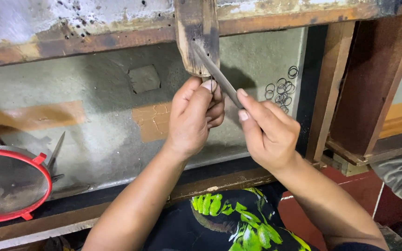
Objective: Filing a small metal ring using a hand file on a wooden bench pin at a jewelry workshop.
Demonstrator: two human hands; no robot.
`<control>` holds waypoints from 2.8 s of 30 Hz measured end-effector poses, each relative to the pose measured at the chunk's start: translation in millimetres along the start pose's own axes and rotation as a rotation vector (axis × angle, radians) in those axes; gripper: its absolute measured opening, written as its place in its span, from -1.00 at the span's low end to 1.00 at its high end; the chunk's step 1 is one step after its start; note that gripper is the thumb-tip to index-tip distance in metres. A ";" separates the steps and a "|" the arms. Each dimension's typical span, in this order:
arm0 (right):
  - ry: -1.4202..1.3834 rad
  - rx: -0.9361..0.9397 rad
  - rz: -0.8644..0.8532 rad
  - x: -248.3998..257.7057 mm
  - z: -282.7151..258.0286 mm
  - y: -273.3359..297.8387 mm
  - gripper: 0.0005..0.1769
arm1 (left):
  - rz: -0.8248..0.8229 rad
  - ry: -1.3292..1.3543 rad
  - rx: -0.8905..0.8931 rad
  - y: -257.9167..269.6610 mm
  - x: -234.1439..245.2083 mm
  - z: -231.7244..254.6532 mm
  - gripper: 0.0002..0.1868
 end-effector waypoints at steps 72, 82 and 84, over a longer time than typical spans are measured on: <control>-0.584 -0.484 0.112 19.4 -31.8 42.4 -0.65 | -0.049 -1.057 -0.624 95.7 -62.0 40.7 -0.84; -0.184 -0.243 0.060 13.4 -19.4 11.5 -0.61 | 0.243 -0.840 -0.407 46.7 -18.3 43.8 -0.82; -0.150 -0.240 0.055 12.9 -15.7 9.8 -0.63 | 0.247 -0.873 -0.461 43.8 -20.8 48.7 -0.82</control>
Point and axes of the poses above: each hand's wrist, its own y-axis away from the middle knuckle, its own x-axis out of the back of the hand, z = x × y, the point moved 9 cm from there along -y, towards the middle knuckle, and after that the axes turned 9 degrees about x, right-handed, at the moved point
